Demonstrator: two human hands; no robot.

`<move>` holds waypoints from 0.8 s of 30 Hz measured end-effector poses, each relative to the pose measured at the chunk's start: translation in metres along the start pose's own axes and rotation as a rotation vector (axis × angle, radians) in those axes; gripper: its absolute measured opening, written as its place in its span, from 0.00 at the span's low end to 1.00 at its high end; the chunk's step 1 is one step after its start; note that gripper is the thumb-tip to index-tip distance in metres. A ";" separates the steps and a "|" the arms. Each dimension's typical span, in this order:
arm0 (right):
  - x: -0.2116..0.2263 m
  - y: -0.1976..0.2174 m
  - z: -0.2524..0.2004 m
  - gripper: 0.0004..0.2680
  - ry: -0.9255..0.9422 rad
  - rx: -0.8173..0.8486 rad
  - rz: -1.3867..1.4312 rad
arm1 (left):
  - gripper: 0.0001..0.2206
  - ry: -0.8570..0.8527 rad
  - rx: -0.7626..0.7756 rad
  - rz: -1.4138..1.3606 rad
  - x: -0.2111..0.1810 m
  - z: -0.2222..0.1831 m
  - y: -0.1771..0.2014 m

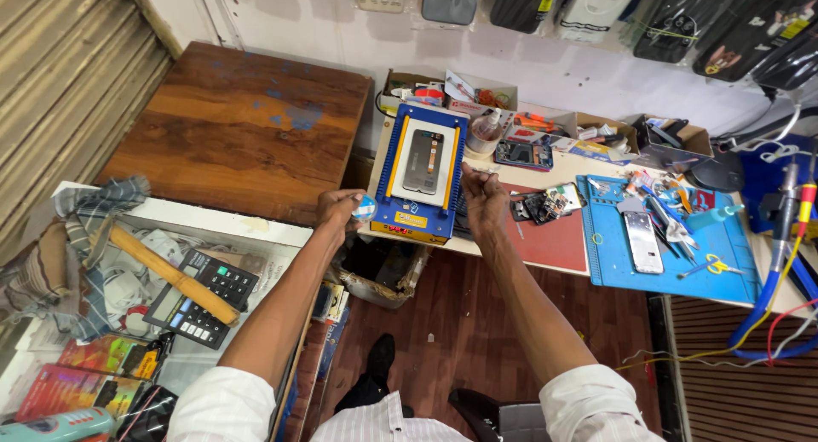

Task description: The person places a mobile phone screen into a blue alignment jig on a repair bench and positions internal components by hand.

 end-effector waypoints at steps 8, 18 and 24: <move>-0.022 0.003 0.031 0.12 0.034 -0.151 -0.360 | 0.15 0.146 0.181 -0.098 0.025 0.016 0.009; -0.024 -0.001 0.028 0.12 0.022 -0.091 -0.630 | 0.11 0.048 0.157 0.184 -0.012 -0.027 0.011; -0.020 -0.007 0.023 0.12 0.008 -0.066 -0.675 | 0.12 -0.054 0.030 0.283 -0.012 -0.018 0.013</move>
Point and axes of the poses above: each hand's wrist, its own z-axis towards the middle knuckle, its own y-axis out of the back of the hand, x = y × z, the point moved 2 cm from there along z, towards the middle knuckle, and after that the axes turned 11 degrees about -x, right-handed, at the moved point
